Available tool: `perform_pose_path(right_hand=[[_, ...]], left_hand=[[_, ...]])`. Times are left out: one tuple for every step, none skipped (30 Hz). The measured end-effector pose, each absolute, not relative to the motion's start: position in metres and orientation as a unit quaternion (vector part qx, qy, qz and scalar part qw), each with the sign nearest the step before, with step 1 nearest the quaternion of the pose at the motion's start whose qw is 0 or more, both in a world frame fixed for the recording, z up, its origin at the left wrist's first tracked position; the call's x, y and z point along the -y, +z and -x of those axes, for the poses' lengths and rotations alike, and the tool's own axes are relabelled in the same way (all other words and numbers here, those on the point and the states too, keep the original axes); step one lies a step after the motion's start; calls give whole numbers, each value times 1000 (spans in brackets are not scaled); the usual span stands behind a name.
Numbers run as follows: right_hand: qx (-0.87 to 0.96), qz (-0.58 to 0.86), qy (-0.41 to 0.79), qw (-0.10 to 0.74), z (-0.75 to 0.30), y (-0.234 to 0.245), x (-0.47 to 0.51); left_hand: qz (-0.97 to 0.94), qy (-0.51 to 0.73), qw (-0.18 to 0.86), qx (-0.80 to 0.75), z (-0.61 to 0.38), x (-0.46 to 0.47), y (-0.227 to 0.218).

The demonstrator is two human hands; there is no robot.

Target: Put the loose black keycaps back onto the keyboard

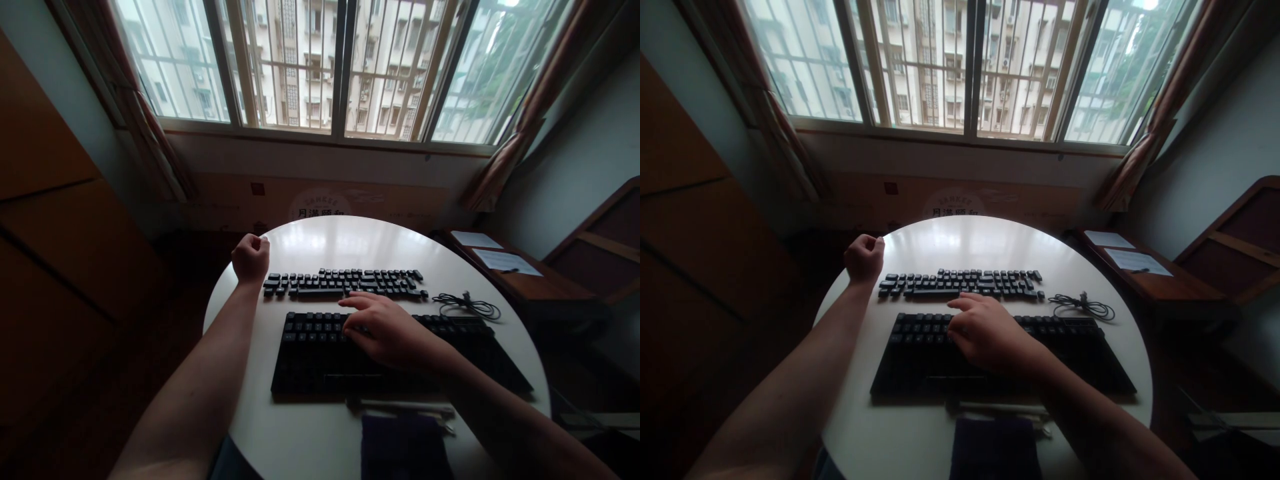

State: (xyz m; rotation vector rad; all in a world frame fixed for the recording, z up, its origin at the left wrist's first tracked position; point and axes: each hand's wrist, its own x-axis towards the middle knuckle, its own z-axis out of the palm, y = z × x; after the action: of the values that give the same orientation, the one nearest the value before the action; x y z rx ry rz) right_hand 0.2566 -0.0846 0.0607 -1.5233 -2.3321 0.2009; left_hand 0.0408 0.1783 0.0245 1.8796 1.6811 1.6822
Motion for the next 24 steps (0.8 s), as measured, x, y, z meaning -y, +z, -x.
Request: perform_pose_path(right_hand=[[820, 533, 73, 195, -259, 61, 83], [817, 531, 72, 214, -260, 61, 82], [815, 529, 72, 226, -261, 61, 80], [815, 527, 71, 231, -262, 59, 79], [817, 525, 72, 227, -262, 57, 78], [822, 522, 75, 214, -261, 55, 77], [828, 519, 80, 196, -261, 53, 76], [834, 515, 84, 179, -259, 51, 76], [838, 513, 87, 166, -258, 50, 76], [840, 512, 86, 159, -256, 49, 76], [840, 511, 82, 159, -254, 50, 76], [840, 511, 76, 165, -252, 51, 76], [840, 510, 69, 174, -251, 53, 76], [840, 507, 63, 183, -249, 55, 74], [839, 505, 56, 196, -249, 58, 72], [836, 505, 49, 208, -248, 60, 68], [833, 507, 39, 219, -249, 62, 62], [829, 510, 27, 228, -251, 65, 55], [824, 517, 14, 233, -253, 67, 46], [818, 526, 4, 235, -256, 69, 36], [809, 540, -2, 233, -259, 71, 25], [800, 556, -3, 226, -262, 73, 12], [788, 576, 3, 216, -265, 75, 0], [775, 598, 12, 203, -268, 77, -13]], left_hand=[[-619, 554, 54, -554, -41, -178, 25], [-618, 554, 52, -555, -41, -178, 25], [-618, 554, 51, -555, -42, -178, 26], [-619, 553, 50, -556, -42, -178, 26], [-620, 551, 50, -556, -42, -178, 26], [-622, 549, 50, -556, -42, -178, 27], [-623, 548, 51, -556, -43, -178, 27], [-623, 548, 52, -556, -43, -178, 27], [-623, 548, 52, -555, -43, -178, 27], [-624, 549, 52, -554, -43, -178, 27], [-624, 550, 52, -552, -43, -177, 28], [-625, 551, 52, -551, -43, -177, 28], [-626, 551, 52, -549, -43, -176, 28], [-627, 552, 52, -547, -43, -175, 29], [-628, 553, 53, -546, -43, -175, 29], [-628, 554, 54, -544, -43, -174, 30], [-628, 555, 55, -542, -43, -173, 30], [-629, 556, 56, -540, -43, -173, 30], [-629, 558, 57, -539, -43, -173, 31], [-629, 559, 57, -537, -42, -173, 31], [-629, 560, 57, -536, -42, -173, 31], [-628, 560, 57, -536, -42, -173, 31], [-628, 561, 57, -537, -42, -173, 31], [-628, 561, 58, -537, -42, -173, 31]])
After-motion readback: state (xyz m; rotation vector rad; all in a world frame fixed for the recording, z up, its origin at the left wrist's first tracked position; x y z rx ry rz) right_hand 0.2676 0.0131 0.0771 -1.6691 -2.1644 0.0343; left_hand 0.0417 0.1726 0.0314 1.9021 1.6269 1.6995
